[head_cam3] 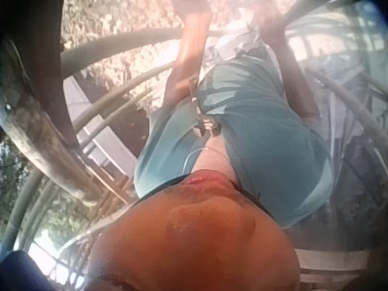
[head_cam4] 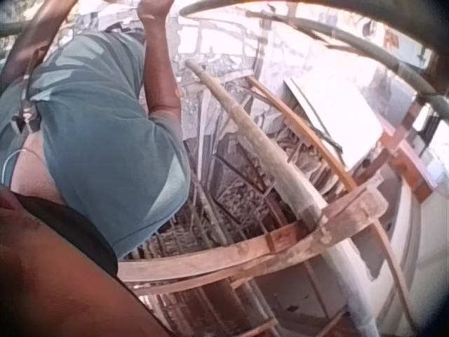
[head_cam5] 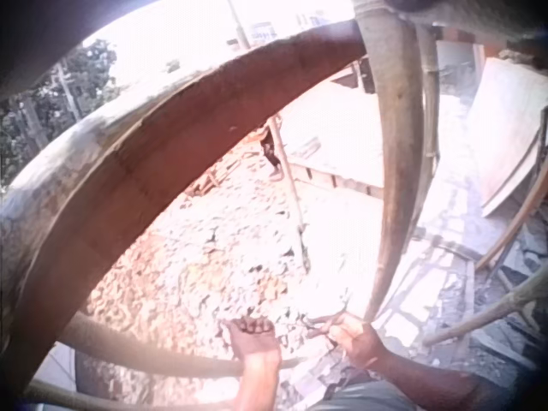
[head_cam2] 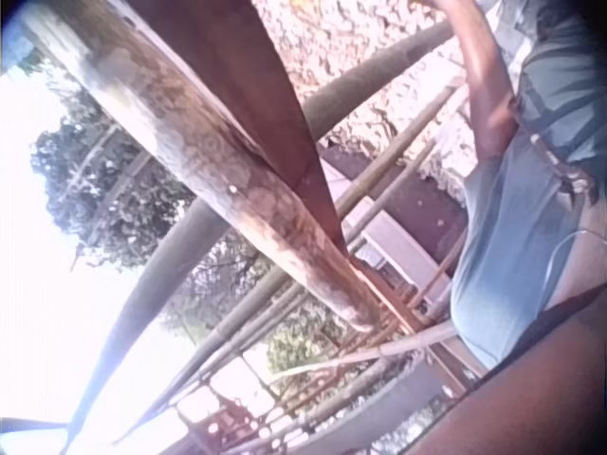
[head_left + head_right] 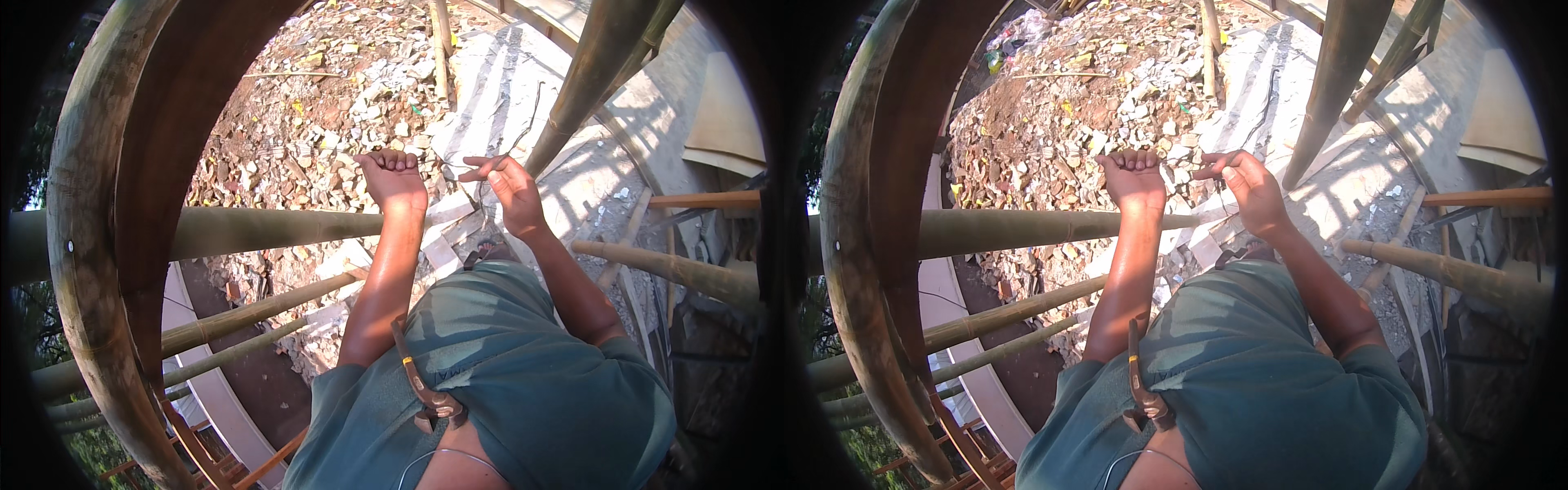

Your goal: The person uses pliers to tighten wire ties on a bamboo scaffold structure. They move along the scaffold, securing multiple joints by wrapping and twisting wire with pliers.

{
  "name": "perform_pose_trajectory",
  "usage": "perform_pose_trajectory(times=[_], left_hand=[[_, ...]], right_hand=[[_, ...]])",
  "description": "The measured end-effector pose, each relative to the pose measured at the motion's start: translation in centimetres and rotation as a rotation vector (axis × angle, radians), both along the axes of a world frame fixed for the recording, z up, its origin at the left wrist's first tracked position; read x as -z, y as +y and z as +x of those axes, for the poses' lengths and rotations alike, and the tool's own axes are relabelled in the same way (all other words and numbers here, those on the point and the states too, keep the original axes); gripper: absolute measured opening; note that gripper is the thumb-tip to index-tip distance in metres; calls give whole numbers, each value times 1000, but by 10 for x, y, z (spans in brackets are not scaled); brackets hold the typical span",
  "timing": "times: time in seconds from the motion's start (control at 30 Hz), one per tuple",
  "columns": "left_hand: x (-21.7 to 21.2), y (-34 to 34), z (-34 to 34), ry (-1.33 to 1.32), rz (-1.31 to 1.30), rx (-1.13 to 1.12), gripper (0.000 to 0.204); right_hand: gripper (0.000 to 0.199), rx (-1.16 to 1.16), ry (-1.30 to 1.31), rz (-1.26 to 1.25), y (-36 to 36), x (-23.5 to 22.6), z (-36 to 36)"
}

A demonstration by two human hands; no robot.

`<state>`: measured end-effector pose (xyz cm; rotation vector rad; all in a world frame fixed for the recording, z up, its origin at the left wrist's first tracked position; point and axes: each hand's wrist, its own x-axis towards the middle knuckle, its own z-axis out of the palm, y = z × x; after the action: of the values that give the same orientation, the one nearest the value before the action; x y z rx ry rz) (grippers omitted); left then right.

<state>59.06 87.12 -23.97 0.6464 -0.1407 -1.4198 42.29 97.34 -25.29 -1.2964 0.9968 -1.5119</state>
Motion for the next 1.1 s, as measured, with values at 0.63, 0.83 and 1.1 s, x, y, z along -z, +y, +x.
perform_pose_trajectory(times=[0.63,0.83,1.1], left_hand=[[-6,17,26,-230,-1,742,52],[-3,32,31,-860,-2,909,45],[21,57,75,-969,-134,1011,47]], right_hand=[[10,22,114,365,-40,-18,-14],[28,20,-167,300,-63,-29,21],[21,-69,-65,378,-65,-29,20]])
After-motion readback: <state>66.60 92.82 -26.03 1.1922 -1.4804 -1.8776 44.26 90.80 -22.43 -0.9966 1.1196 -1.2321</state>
